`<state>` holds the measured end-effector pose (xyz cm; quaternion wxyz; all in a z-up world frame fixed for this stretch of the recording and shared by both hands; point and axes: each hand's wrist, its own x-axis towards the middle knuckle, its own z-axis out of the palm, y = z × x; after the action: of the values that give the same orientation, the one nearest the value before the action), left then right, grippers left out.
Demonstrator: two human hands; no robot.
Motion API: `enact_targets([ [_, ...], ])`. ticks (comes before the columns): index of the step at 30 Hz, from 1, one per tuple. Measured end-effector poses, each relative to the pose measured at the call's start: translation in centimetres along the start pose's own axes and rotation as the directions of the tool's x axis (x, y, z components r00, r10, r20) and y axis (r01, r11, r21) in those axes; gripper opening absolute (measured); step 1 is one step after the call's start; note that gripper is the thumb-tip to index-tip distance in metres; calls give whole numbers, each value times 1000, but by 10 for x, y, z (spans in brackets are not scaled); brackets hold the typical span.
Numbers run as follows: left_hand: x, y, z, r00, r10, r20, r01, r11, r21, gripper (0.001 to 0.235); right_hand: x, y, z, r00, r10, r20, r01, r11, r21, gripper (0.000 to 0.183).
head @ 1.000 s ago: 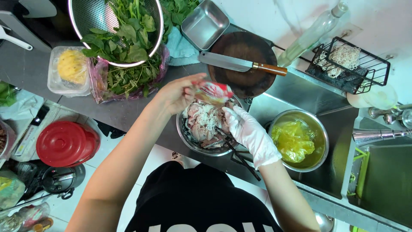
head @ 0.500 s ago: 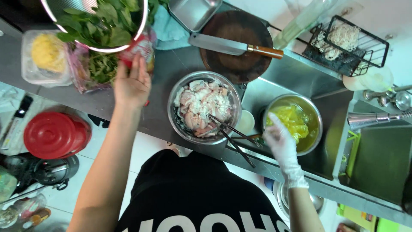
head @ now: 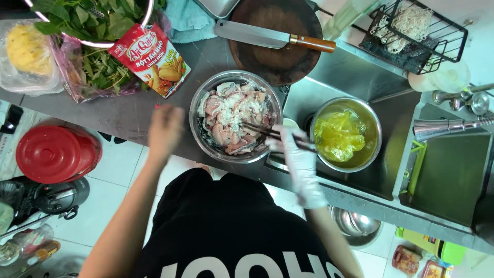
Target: Seasoning raw fish pieces in a bowl with powdered mix and using chopsticks to incorporate the seasoning.
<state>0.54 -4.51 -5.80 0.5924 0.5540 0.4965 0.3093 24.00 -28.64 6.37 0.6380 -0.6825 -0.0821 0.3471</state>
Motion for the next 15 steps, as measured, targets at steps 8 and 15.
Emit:
enact_targets([
  [8, -36, 32, 47, 997, 72, 38, -78, 702, 708, 37, 4, -87, 22, 953, -276, 124, 300, 912, -278, 26],
  [15, -42, 13, 58, 979, 201, -39, -115, 696, 709, 37, 2, -63, 36, 885, -293, 362, 418, 842, -342, 21],
])
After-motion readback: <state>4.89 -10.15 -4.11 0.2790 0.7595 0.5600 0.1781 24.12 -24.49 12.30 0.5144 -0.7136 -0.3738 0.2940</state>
